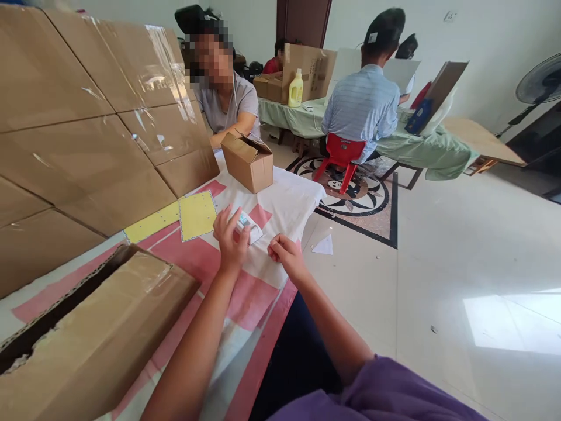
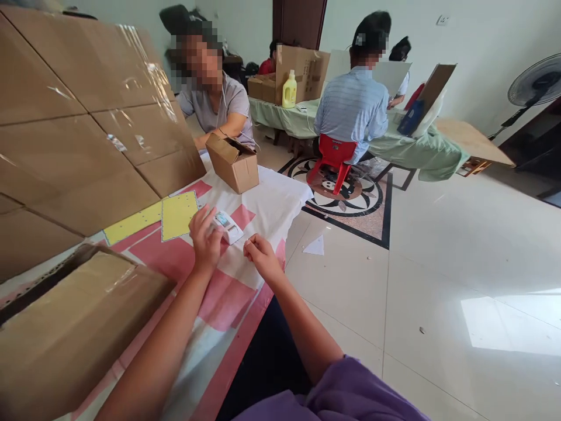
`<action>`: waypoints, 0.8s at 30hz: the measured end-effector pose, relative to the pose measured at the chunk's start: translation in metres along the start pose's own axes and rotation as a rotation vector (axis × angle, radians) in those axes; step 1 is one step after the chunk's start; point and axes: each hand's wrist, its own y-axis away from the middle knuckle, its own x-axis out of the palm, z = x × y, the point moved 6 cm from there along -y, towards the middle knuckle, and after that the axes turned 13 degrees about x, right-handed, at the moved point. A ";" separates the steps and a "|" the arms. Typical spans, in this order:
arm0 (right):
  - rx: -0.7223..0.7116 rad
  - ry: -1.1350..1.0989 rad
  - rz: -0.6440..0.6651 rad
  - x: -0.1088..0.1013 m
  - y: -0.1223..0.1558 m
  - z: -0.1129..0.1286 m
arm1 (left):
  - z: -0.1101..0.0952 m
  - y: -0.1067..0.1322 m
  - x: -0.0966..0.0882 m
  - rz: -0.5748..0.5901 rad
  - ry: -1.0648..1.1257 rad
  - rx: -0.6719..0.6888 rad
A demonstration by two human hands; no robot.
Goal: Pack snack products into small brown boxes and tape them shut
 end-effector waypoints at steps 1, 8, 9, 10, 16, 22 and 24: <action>-0.016 -0.011 0.040 0.003 0.006 0.005 | -0.015 -0.001 -0.009 -0.032 0.081 0.054; -0.208 0.126 0.372 0.043 0.056 0.050 | -0.096 0.015 -0.071 0.366 -0.010 0.150; -0.226 0.164 0.423 0.051 0.062 0.054 | -0.104 0.019 -0.085 0.351 -0.079 0.198; -0.241 0.197 0.467 0.058 0.068 0.059 | -0.111 0.023 -0.098 0.325 -0.145 0.248; -0.186 0.217 0.686 0.099 0.080 0.066 | -0.147 0.049 -0.155 0.245 -0.504 0.494; -0.101 0.158 0.999 0.124 0.084 0.076 | -0.167 0.068 -0.192 0.231 -0.491 0.684; -0.323 0.165 0.835 0.120 0.068 0.099 | -0.168 0.068 -0.207 0.219 -0.521 0.716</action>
